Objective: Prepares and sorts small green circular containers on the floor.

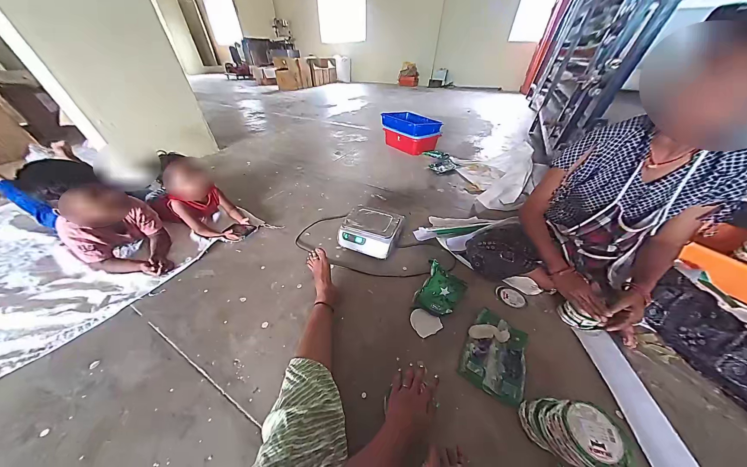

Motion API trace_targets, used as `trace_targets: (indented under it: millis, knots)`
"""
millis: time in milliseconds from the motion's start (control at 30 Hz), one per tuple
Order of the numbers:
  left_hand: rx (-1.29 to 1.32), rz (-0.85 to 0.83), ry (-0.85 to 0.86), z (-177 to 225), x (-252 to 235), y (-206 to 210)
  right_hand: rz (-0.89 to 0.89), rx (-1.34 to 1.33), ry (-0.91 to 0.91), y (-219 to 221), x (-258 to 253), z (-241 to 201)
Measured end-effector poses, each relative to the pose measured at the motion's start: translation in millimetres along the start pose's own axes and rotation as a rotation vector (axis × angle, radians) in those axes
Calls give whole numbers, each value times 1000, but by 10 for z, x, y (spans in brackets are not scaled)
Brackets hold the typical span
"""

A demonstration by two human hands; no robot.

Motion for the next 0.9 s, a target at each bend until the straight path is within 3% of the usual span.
trace_targets:
  millis: [67,133,233,300,400,533,667,733,800,900]
  knots:
    - [47,-83,-19,18,33,-96,-12,-9,-87,-16,-147,126]
    - [150,-35,-31,-46,78,-167,26,-62,-401,-69,-483,495]
    - [197,18,-61,-188,86,-128,48,-93,-124,-159,-774,628]
    - [202,22,-61,-219,72,-136,42,-131,-150,-172,-997,818]
    - [237,99,-1,-165,137,-241,-5,-235,-94,-163,-1021,711]
    - [276,143,129,116,387,-418,-286,-347,19,-83,-1065,622]
    - [276,70,206,202,408,-331,-682,-652,45,65,-1171,689]
    - [397,40,210,191,436,-353,-725,-708,38,-2,-1162,679]
    - [560,21,154,235,471,-525,-654,-768,101,-23,-1005,590]
    - [686,99,144,346,550,-814,-763,-901,204,-3,-803,483]
Point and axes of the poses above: each hand's wrist, its own x-axis away from the middle knuckle, its own y-axis out of the palm, z = x × y, the point moved 5 cm from there along -x, towards the middle knuckle
